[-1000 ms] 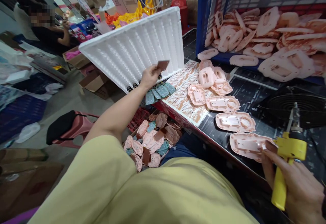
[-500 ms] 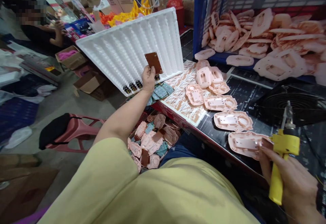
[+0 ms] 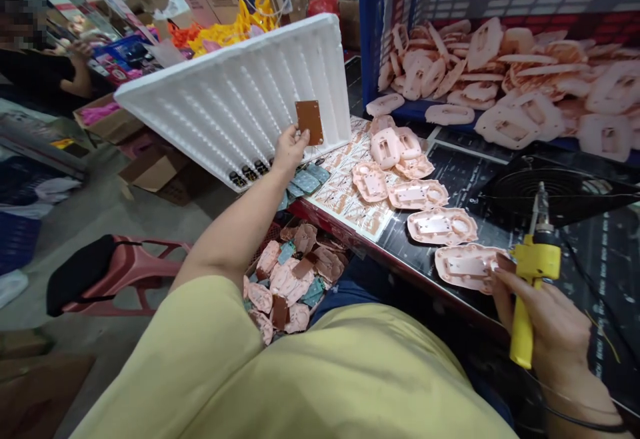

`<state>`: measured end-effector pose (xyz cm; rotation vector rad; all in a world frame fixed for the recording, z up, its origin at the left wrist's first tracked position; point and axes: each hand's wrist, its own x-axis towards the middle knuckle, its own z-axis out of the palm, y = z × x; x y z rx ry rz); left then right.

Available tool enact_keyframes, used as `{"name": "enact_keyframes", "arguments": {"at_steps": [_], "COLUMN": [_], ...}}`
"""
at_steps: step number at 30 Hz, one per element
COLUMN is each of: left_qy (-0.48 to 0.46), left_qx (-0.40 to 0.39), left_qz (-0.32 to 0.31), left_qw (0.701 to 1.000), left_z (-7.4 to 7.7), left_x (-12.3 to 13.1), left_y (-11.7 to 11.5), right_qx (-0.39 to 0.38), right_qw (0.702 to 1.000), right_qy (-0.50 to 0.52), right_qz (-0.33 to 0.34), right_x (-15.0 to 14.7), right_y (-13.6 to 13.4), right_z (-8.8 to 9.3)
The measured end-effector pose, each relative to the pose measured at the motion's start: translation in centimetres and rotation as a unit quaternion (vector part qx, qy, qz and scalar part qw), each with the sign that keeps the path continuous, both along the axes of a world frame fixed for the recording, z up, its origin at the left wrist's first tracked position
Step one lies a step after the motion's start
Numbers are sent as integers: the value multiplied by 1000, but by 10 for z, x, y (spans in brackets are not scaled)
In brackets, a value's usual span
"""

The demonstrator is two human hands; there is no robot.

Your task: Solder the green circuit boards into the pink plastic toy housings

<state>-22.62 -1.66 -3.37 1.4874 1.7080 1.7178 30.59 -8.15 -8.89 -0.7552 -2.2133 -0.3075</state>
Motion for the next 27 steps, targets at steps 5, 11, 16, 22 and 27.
{"name": "enact_keyframes", "arguments": {"at_steps": [5, 11, 16, 22, 27], "left_qy": [-2, -23, -58, -44, -60], "left_qx": [21, 17, 8, -152, -165], "left_qz": [-1, 2, -1, -20, -19], "left_qw": [1000, 1000, 998, 987, 984], "left_z": [9, 21, 31, 38, 39], "left_x": [-10, -5, 8, 16, 32], "left_y": [18, 19, 10, 9, 1], "right_qx": [13, 12, 4, 0, 4], "right_qw": [1000, 1000, 1000, 1000, 1000], "right_qy": [-8, -14, -7, -4, -26], "right_qz": [5, 11, -2, -3, -13], "right_x": [-2, 0, 0, -3, -1], "right_y": [1, 3, 2, 0, 0], "right_z": [0, -2, -5, 1, 1]}}
